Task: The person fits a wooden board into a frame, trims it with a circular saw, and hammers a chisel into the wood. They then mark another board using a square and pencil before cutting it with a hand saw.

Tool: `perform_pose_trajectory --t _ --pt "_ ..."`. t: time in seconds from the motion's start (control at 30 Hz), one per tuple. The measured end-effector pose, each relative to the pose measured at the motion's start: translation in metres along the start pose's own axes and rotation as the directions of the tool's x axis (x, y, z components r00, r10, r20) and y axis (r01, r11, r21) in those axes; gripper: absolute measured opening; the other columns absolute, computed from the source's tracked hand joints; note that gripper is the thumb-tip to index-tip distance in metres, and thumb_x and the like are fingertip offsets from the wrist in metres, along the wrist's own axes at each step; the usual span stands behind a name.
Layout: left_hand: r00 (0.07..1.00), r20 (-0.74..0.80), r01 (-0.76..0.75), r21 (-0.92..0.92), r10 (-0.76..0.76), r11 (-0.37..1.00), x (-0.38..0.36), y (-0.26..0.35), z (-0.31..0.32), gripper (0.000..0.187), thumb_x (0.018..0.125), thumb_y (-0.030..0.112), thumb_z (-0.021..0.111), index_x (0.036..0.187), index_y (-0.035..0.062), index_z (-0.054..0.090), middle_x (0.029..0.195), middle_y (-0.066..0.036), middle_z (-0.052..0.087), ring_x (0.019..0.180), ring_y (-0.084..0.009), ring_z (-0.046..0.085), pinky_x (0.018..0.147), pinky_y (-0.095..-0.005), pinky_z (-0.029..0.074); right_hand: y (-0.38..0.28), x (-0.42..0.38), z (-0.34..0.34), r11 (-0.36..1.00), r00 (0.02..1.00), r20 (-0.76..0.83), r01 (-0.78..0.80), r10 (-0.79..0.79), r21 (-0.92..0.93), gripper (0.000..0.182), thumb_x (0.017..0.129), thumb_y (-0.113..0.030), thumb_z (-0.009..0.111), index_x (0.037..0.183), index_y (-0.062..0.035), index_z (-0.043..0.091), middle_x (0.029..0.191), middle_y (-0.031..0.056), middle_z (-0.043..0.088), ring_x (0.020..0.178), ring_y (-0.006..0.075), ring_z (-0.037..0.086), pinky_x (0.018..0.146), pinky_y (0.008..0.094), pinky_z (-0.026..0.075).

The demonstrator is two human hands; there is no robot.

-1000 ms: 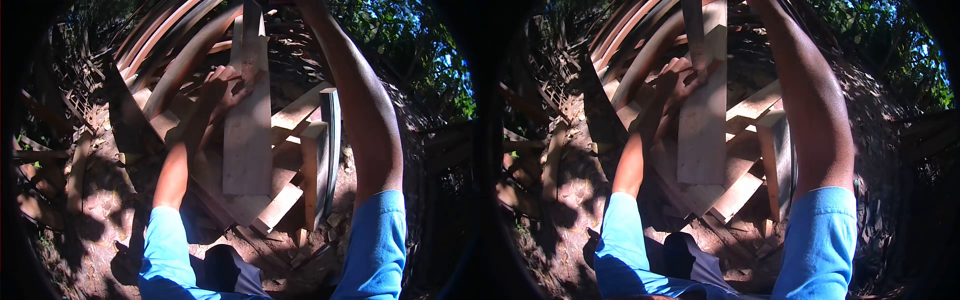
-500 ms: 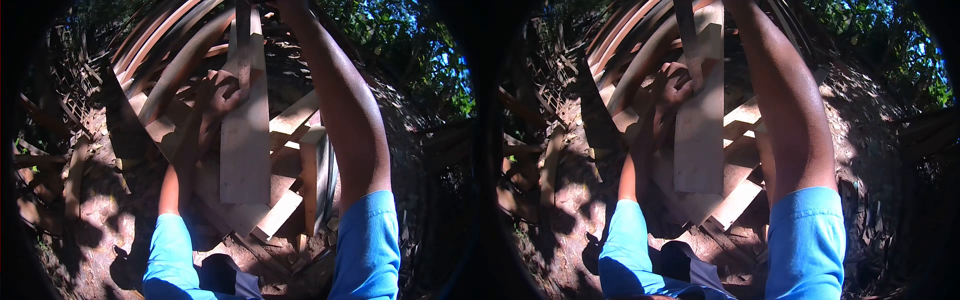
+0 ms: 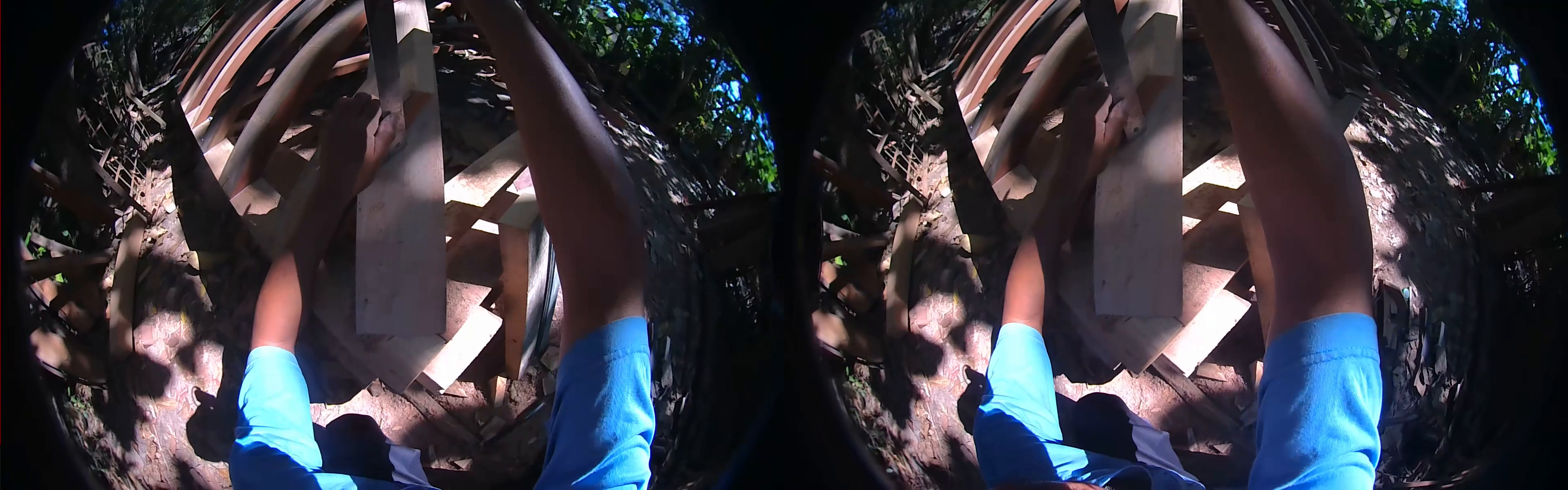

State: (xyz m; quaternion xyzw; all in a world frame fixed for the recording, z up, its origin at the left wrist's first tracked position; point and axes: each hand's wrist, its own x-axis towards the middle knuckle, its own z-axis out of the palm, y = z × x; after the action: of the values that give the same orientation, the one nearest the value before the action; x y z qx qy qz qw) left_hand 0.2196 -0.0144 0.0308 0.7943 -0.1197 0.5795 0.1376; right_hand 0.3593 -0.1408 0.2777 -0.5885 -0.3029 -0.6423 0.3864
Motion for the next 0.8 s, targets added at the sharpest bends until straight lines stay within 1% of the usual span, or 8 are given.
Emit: perform_pose_trajectory --t 0.03,0.1,0.13,0.17,0.23,0.4,0.63,0.8 --pt "0.999 0.005 0.036 -0.037 -0.035 0.999 -0.001 0.003 -0.003 0.022 0.092 0.021 0.060 0.095 -0.0003 0.061 0.099 -0.020 0.060 0.087 -0.0389 0.057 0.079 -0.0470 0.046 0.001 -0.006 -0.011 0.987 0.988 -0.087 0.119 -0.129 -0.112 0.044 0.097 -0.037 0.052 0.095 0.0044 0.067 0.095 0.0288 0.068 0.089 0.0456 0.066 0.078 0.0504 0.050" --pt "0.996 0.078 0.034 0.043 -0.037 0.998 0.003 0.004 -0.006 0.021 0.091 0.020 0.061 0.097 0.0002 0.061 0.095 -0.019 0.060 0.085 -0.0394 0.058 0.077 -0.0469 0.046 -0.011 -0.023 -0.032 0.995 0.987 -0.130 0.093 -0.096 -0.024 0.040 0.097 -0.035 0.055 0.096 0.0028 0.068 0.093 0.0225 0.069 0.085 0.0377 0.066 0.072 0.0440 0.049" --pt "0.993 0.111 0.037 0.083 -0.046 0.996 0.005 0.001 -0.006 0.020 0.091 0.019 0.062 0.098 0.0004 0.061 0.093 -0.019 0.059 0.084 -0.0396 0.058 0.076 -0.0469 0.046 -0.016 -0.037 -0.044 0.983 0.996 -0.057 -0.056 0.067 0.172 0.042 0.098 -0.039 0.055 0.099 0.0005 0.069 0.092 0.0173 0.069 0.083 0.0303 0.065 0.069 0.0379 0.048" --pt "0.994 0.029 -0.112 0.127 0.109 0.985 0.002 -0.005 -0.002 0.020 0.090 0.019 0.063 0.100 0.0008 0.061 0.090 -0.018 0.059 0.085 -0.0386 0.058 0.074 -0.0465 0.046 -0.020 -0.055 -0.060 0.914 0.975 0.049 -0.220 0.216 0.340 0.044 0.098 -0.043 0.055 0.103 -0.0019 0.070 0.091 0.0122 0.070 0.080 0.0229 0.065 0.065 0.0319 0.047" --pt "0.998 0.021 -0.057 0.101 0.055 0.993 0.004 -0.003 -0.003 0.020 0.091 0.019 0.062 0.100 0.0004 0.062 0.094 -0.017 0.060 0.087 -0.0378 0.058 0.075 -0.0462 0.047 -0.030 -0.087 -0.091 0.633 0.845 0.314 -0.534 0.434 0.561 0.048 0.100 -0.050 0.055 0.109 -0.0066 0.072 0.088 0.0018 0.071 0.076 0.0081 0.064 0.058 0.0197 0.044" --pt "0.996 0.075 0.038 0.038 -0.041 0.999 0.006 0.003 -0.006 0.021 0.094 0.020 0.059 0.099 0.0002 0.064 0.110 -0.014 0.064 0.100 -0.0357 0.056 0.085 -0.0460 0.047 -0.058 -0.157 -0.139 0.429 0.583 0.546 -0.812 0.601 0.395 0.031 0.099 -0.029 0.057 0.107 -0.0014 0.070 0.083 0.0032 0.066 0.069 0.0078 0.058 0.063 0.0216 0.044" --pt "0.999 0.036 0.025 0.028 -0.026 0.999 0.006 0.003 -0.002 0.025 0.095 0.024 0.056 0.097 0.0002 0.064 0.107 -0.015 0.063 0.100 -0.0370 0.055 0.085 -0.0472 0.046 -0.073 -0.226 -0.145 0.382 0.604 0.586 -0.797 0.541 0.469 0.026 0.100 -0.017 0.053 0.114 0.0009 0.066 0.091 0.0070 0.070 0.081 0.0105 0.065 0.068 0.0244 0.050" --pt "0.999 0.044 0.028 0.036 -0.029 0.999 0.007 0.002 -0.003 0.027 0.095 0.026 0.056 0.098 0.0002 0.064 0.106 -0.015 0.063 0.098 -0.0372 0.056 0.084 -0.0480 0.046 -0.072 -0.240 -0.147 0.457 0.619 0.604 -0.783 0.502 0.422 0.023 0.098 -0.013 0.057 0.113 0.0011 0.066 0.095 0.0077 0.070 0.083 0.0096 0.064 0.071 0.0234 0.050"
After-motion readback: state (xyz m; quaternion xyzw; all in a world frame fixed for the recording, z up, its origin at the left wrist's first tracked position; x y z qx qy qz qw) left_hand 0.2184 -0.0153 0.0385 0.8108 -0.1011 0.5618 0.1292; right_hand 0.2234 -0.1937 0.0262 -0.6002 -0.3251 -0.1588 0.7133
